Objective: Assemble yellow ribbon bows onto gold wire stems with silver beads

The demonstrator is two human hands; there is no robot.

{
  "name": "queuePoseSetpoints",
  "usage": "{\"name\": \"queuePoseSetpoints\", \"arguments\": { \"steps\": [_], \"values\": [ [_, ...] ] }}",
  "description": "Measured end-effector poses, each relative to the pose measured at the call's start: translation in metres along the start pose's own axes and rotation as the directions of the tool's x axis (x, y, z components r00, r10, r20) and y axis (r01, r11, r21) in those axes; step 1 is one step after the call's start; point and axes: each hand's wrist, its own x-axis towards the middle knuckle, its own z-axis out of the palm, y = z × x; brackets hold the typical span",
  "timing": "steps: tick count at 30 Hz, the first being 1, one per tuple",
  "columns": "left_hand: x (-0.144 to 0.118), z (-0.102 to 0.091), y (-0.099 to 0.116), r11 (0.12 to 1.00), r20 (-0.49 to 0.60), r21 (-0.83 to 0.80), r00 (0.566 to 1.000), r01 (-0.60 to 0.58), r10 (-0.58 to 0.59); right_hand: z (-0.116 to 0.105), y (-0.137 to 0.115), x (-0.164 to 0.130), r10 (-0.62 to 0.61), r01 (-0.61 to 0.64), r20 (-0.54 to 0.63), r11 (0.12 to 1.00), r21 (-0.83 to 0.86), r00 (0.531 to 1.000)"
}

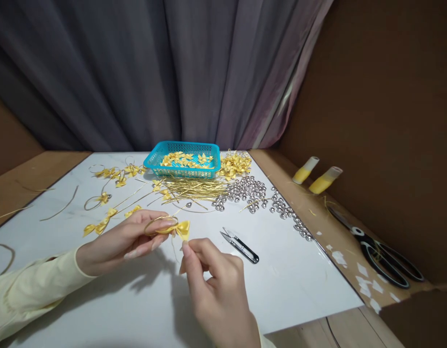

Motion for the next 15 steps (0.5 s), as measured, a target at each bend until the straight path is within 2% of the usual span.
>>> {"name": "queuePoseSetpoints", "arguments": {
  "steps": [7, 10, 12, 13, 15],
  "values": [
    [0.0001, 0.0002, -0.0009, 1.0, 0.017, -0.003, 1.0, -0.011, 0.011, 0.0005, -0.0033, -0.0037, 0.03, -0.028, -0.024, 0.996, 0.079, 0.999],
    [0.0006, 0.0001, -0.0006, 0.999, -0.009, 0.005, 0.999, -0.053, 0.053, -0.0017, -0.0046, -0.004, 0.145, -0.153, 0.054, 0.965, 0.212, 0.988],
    [0.0018, -0.0004, -0.0008, 0.995, -0.055, 0.013, 0.994, -0.095, 0.096, -0.0017, -0.0026, -0.0034, 0.26, -0.325, 0.214, 0.866, 0.379, 0.942],
    [0.0026, -0.0008, -0.001, 0.993, -0.087, 0.019, 0.989, -0.118, 0.119, -0.0008, -0.0006, -0.003, 0.291, -0.417, 0.32, 0.779, 0.468, 0.902],
    [0.0042, -0.0024, -0.0018, 0.987, -0.159, 0.033, 0.974, -0.159, 0.162, 0.0028, 0.0048, -0.0024, 0.277, -0.58, 0.525, 0.553, 0.598, 0.805]
  ]
}}
